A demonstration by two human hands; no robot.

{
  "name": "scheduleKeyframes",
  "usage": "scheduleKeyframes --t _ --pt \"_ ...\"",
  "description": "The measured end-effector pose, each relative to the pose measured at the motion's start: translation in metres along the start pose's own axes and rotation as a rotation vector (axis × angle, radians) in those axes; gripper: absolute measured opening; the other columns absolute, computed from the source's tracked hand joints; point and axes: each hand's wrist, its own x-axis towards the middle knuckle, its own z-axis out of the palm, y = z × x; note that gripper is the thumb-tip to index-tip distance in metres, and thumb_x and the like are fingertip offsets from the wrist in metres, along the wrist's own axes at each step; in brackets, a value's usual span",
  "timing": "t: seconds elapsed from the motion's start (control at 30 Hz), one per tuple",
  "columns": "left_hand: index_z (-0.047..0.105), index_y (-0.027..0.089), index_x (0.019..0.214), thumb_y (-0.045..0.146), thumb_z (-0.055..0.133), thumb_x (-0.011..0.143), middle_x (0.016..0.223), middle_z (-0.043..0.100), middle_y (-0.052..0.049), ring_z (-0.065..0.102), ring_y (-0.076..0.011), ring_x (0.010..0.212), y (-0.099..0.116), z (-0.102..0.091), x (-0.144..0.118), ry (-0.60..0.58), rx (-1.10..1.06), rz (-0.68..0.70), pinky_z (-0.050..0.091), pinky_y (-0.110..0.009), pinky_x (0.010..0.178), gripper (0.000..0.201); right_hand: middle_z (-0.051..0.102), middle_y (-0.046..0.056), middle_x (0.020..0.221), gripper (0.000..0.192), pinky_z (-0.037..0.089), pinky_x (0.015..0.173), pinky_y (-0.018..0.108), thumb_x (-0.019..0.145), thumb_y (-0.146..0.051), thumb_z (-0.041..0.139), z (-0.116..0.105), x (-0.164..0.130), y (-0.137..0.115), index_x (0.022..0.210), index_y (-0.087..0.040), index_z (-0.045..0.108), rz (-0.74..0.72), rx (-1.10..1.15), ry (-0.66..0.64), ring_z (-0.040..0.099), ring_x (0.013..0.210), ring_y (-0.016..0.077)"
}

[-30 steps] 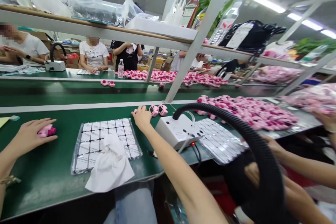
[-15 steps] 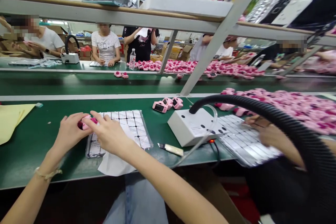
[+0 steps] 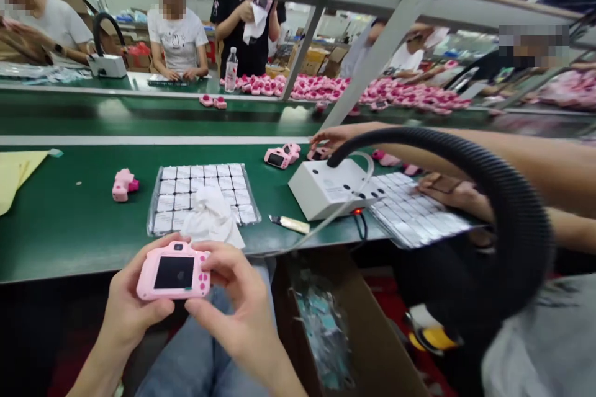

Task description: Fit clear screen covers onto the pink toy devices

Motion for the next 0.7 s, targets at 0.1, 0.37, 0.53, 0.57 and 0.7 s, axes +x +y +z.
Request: scheduleKeyframes --t 0.1,0.37,0.53,0.57,0.7 --pt "0.083 0.033 0.135 0.056 0.103 0.071 0.128 0.084 -0.010 0.083 -0.0306 0.115 0.000 0.008 -0.020 0.018 0.065 0.024 0.069 -0.034 0.099 0.071 0.072 0.011 0.138 0.016 0.063 0.104 0.043 0.100 -0.025 0.081 -0.006 -0.024 -0.011 0.113 -0.030 0.076 -0.098 -0.368 0.007 0.074 0.121 0.0280" --pt "0.081 0.035 0.138 0.060 0.094 0.084 0.124 0.080 -0.011 0.081 -0.0269 0.105 0.008 0.004 -0.041 -0.315 0.150 -0.104 0.067 -0.030 0.088 0.061 0.068 -0.001 0.086 0.011 0.049 0.066 0.029 0.112 -0.027 0.066 -0.027 -0.054 -0.039 0.101 -0.025 0.063 0.033 -0.676 -0.426 0.063 0.071 0.0161" --pt "0.081 0.032 0.136 0.067 0.088 0.086 0.117 0.078 -0.011 0.077 -0.0277 0.100 0.003 0.005 -0.059 -0.467 0.192 -0.236 0.065 -0.035 0.088 0.061 0.069 0.000 0.085 0.018 0.041 0.063 0.032 0.109 -0.017 0.058 -0.028 -0.077 -0.031 0.092 -0.024 0.062 -0.012 -0.788 -0.592 0.059 0.071 0.0181" --pt "0.082 0.031 0.135 0.068 0.087 0.086 0.116 0.078 -0.010 0.077 -0.0277 0.099 0.001 0.006 -0.062 -0.487 0.191 -0.258 0.064 -0.037 0.090 0.061 0.069 0.000 0.086 0.016 0.042 0.064 0.031 0.105 -0.013 0.058 -0.027 -0.081 -0.027 0.094 -0.024 0.063 -0.006 -0.747 -0.603 0.060 0.073 0.0180" --pt "0.082 0.028 0.131 0.073 0.082 0.089 0.113 0.077 -0.010 0.075 -0.0276 0.097 -0.005 0.014 -0.072 -0.491 0.153 -0.344 0.061 -0.038 0.092 0.062 0.053 -0.006 0.071 0.021 0.034 0.059 0.029 0.087 -0.004 0.055 -0.020 -0.095 -0.006 0.081 -0.024 0.053 -0.032 -0.575 -0.462 0.045 0.062 0.0121"
